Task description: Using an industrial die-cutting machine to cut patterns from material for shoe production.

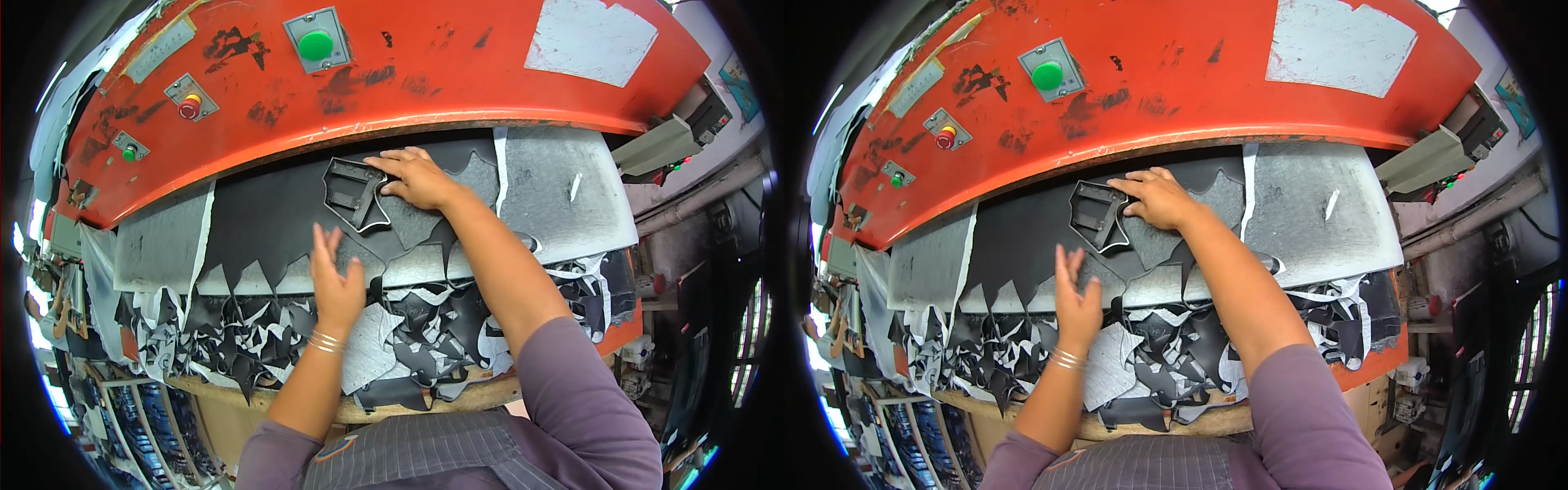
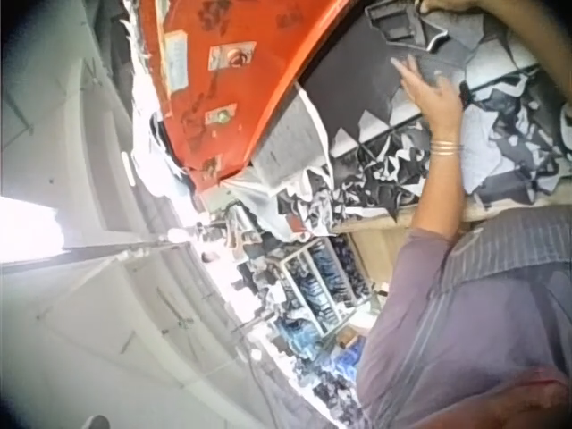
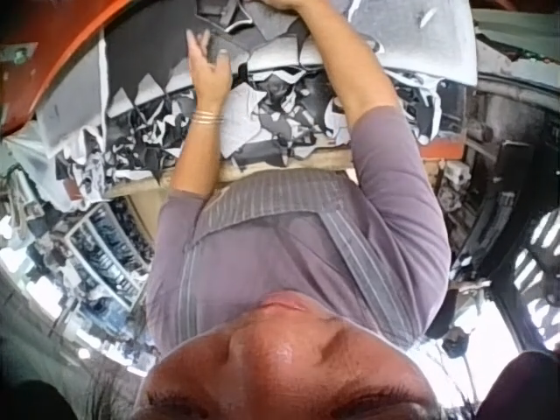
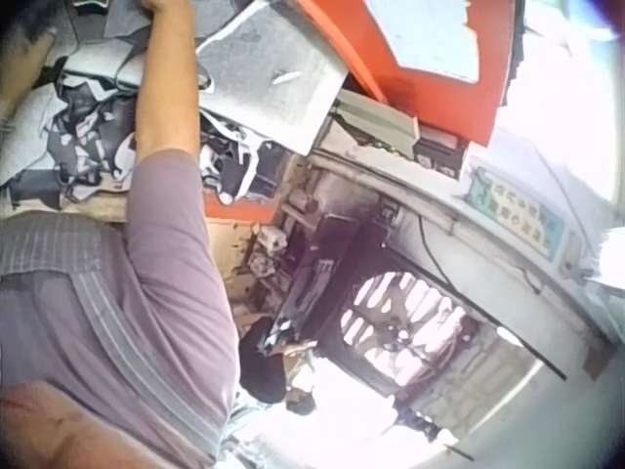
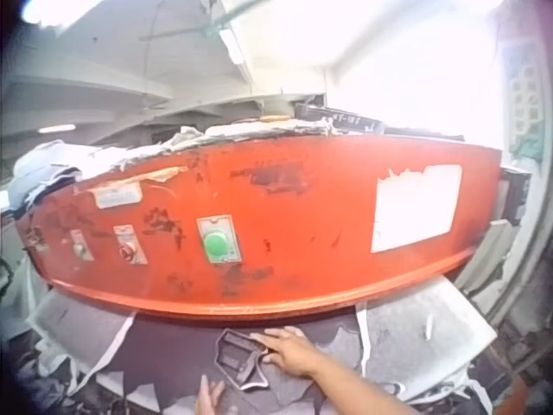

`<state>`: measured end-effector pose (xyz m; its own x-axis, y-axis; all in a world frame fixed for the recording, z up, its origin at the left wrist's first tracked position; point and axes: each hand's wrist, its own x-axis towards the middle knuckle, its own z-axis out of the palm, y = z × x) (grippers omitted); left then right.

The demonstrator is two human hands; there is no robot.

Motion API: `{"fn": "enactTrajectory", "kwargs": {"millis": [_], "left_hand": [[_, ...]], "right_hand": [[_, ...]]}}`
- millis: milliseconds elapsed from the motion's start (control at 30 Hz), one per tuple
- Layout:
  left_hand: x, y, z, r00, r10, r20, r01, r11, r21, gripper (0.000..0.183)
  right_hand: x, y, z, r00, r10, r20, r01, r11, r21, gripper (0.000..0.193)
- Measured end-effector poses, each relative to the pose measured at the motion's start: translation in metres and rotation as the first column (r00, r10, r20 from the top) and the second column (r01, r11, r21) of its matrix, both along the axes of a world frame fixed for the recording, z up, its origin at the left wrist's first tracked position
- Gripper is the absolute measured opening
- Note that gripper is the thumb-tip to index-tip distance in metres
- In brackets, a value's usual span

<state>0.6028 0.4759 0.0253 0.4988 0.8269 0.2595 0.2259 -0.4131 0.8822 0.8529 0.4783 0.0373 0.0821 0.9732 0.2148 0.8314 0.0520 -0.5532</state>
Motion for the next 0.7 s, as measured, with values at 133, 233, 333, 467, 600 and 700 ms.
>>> {"fn": "enactTrajectory", "kwargs": {"millis": [133,233,333,467,600,700], "left_hand": [[-0.005,0.052,0.003,0.984,0.082,-0.158,-0.049,0.978,0.203,0.081],[-0.004,0.063,0.0,0.978,0.02,-0.208,0.009,0.99,0.138,0.082],[0.001,0.058,-0.004,0.936,0.019,-0.352,0.042,0.985,0.167,0.081],[-0.002,0.058,-0.007,0.958,-0.004,-0.288,0.046,0.989,0.14,0.08],[-0.002,0.058,-0.006,0.967,0.01,-0.253,0.023,0.991,0.13,0.079],[0.001,0.058,-0.005,0.98,0.032,-0.194,-0.013,0.995,0.102,0.079]], "right_hand": [[-0.007,0.001,0.001,1.0,-0.003,0.024,0.003,1.0,0.031,0.056],[-0.012,-0.002,0.004,1.0,-0.016,0.027,0.015,0.999,0.035,0.054],[-0.006,-0.005,0.001,0.999,-0.018,0.035,0.016,0.999,0.052,0.052],[-0.007,-0.004,-0.003,0.999,-0.015,0.045,0.011,0.997,0.076,0.051],[-0.009,-0.006,0.001,0.998,-0.023,0.06,0.018,0.997,0.076,0.053],[-0.009,-0.004,-0.002,0.998,-0.033,0.053,0.028,0.996,0.09,0.056]]}}
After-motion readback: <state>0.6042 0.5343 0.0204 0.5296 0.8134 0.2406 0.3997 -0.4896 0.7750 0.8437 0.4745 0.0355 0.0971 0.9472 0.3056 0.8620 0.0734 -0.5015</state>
